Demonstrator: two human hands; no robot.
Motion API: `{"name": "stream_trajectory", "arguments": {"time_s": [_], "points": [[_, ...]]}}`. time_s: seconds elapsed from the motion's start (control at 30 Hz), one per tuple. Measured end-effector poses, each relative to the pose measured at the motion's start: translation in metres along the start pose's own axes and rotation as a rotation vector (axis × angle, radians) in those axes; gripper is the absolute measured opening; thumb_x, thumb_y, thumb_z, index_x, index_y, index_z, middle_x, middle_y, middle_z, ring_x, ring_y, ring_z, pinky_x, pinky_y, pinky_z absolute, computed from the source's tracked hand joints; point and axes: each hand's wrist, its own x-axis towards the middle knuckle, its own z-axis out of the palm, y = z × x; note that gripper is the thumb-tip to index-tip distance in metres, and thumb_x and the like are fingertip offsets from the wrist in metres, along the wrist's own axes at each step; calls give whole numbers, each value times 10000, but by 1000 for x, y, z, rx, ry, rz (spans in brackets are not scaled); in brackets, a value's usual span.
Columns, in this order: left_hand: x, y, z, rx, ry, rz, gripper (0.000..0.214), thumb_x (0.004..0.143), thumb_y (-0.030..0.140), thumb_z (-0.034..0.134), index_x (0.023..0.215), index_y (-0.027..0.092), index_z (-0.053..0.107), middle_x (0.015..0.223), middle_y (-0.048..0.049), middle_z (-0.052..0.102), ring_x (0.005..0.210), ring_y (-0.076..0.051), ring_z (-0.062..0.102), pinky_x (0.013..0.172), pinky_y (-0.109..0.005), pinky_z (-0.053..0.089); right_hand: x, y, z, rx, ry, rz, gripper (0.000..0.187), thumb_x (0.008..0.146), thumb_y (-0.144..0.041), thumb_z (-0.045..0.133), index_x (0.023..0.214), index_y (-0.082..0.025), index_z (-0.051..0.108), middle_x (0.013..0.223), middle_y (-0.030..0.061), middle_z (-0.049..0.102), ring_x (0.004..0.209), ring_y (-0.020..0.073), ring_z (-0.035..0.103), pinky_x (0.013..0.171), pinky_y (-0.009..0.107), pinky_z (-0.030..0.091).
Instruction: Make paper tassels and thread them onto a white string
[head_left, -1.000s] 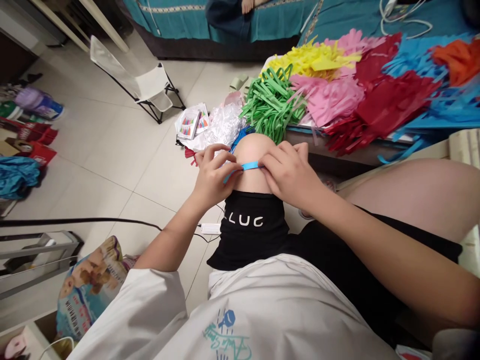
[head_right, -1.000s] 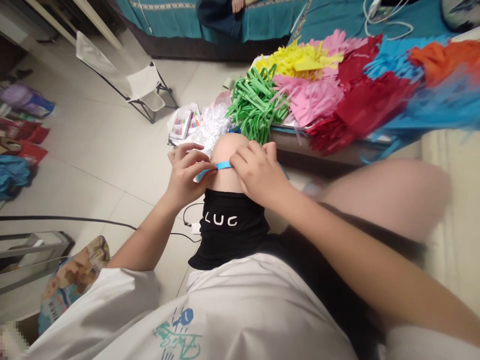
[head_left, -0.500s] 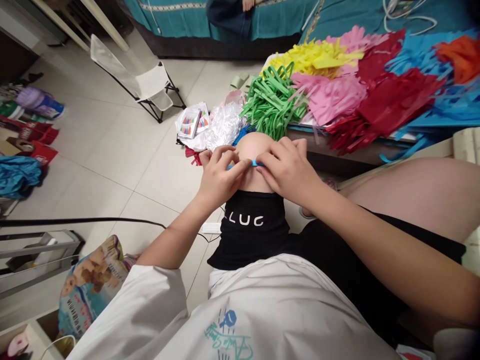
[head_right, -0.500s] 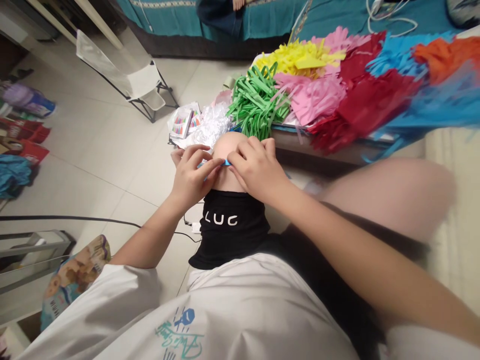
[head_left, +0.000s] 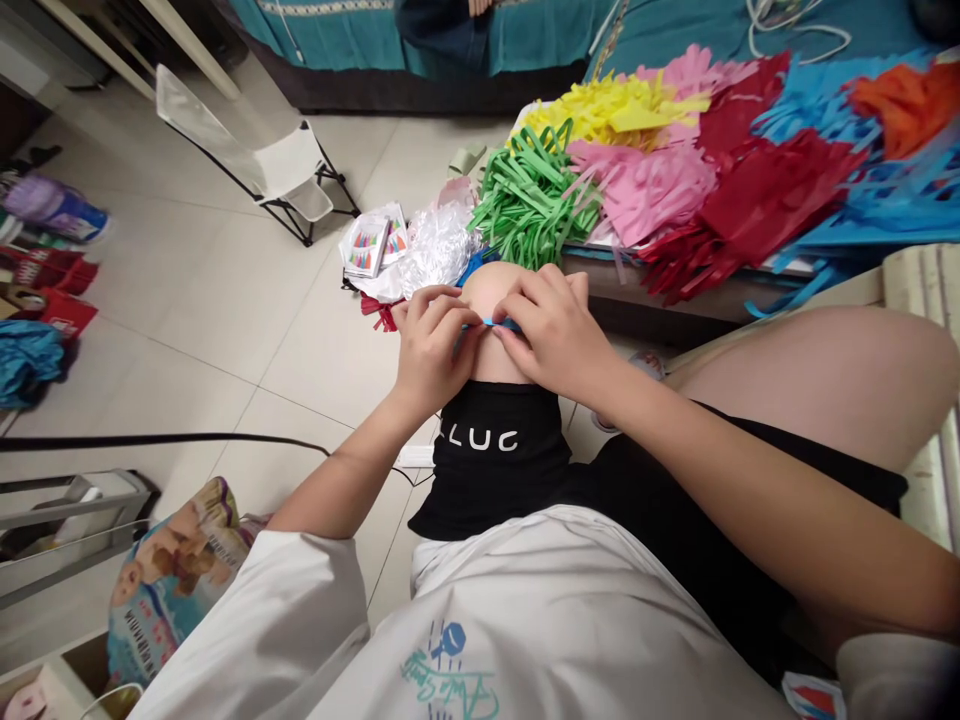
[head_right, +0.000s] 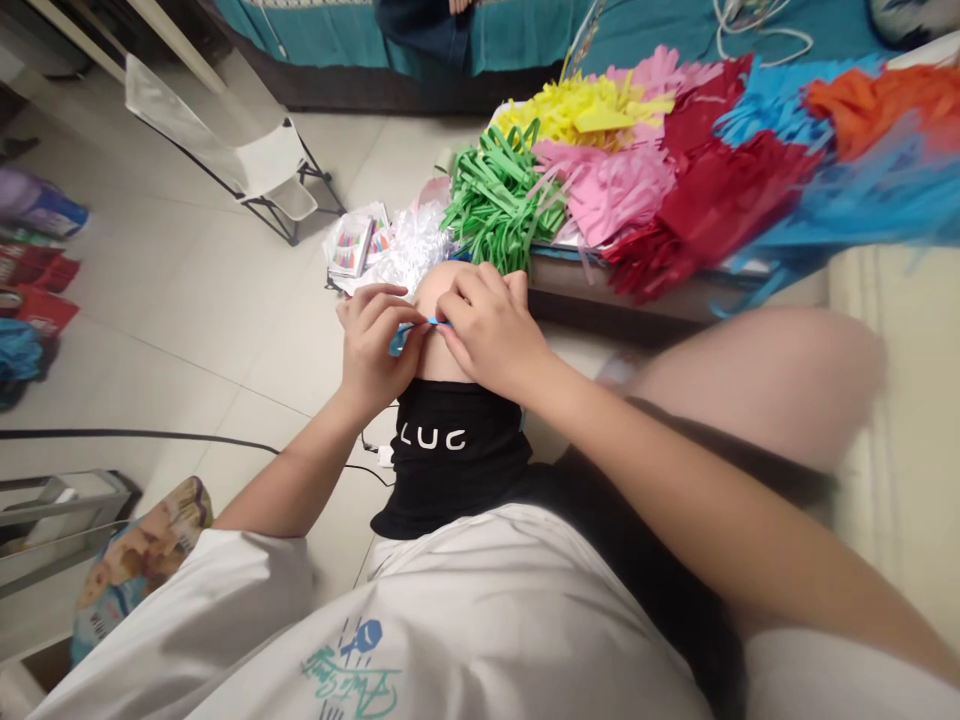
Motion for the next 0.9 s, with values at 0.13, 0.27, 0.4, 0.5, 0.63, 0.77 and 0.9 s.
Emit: {"name": "stream_trajectory", "arguments": {"time_s": [0.13,0.27,0.4,0.5,0.63,0.77,0.9], "points": [[1,-3,-2,53,-19,36,131,1128,278,644,1039,279,741,1189,-125,793,1446,-384,650,1184,-604,394,-3,-1,-3,-27,-23,-13,324,1195,-315,482,1292,-215,775,1294,198,693,1308,429,513,1133,618,371],[4,-5,-6,102,-79,41,120,1126,277,648,1048,281,740,1229,-133,769,1462,-400,622,1165,-613,397,-10,5,-5,-35,-19,3,365,1211,-346,453,1281,-206,783,1264,202,694,1307,441,511,1133,646,383],[4,-9,-8,122,-89,23,98,1130,318,669,1070,273,732,1241,-135,755,1404,-393,618,1153,-589,416,-14,13,-3,-39,-12,62,375,1199,-360,449,1263,-179,771,1254,223,686,1299,467,521,1126,682,401],[3,-14,-10,121,-88,23,77,1119,320,707,1064,269,727,1245,-130,747,1379,-384,621,1142,-576,421,-15,16,0,-40,-25,95,392,1200,-356,419,1253,-162,756,1264,229,668,1303,473,519,1121,689,413],[2,-18,-13,90,-101,22,49,1105,280,726,1060,263,732,1264,-123,729,1375,-375,622,1147,-575,419,-14,20,1,-33,-23,114,406,1189,-356,425,1295,-144,754,1296,240,657,1320,490,509,1133,723,412],[7,-20,-16,46,-149,-28,74,1099,304,745,1040,261,736,1243,-114,712,1360,-365,608,1148,-558,439,-12,24,0,-29,-24,127,418,1189,-362,432,1322,-146,766,1297,234,653,1323,496,517,1135,752,411],[13,-21,-19,-11,-218,-34,122,1098,324,751,997,256,747,1162,-105,695,1293,-354,600,1144,-553,442,-9,26,-2,-32,-9,118,422,1198,-362,425,1312,-149,771,1266,225,651,1327,496,521,1130,757,409]]}}
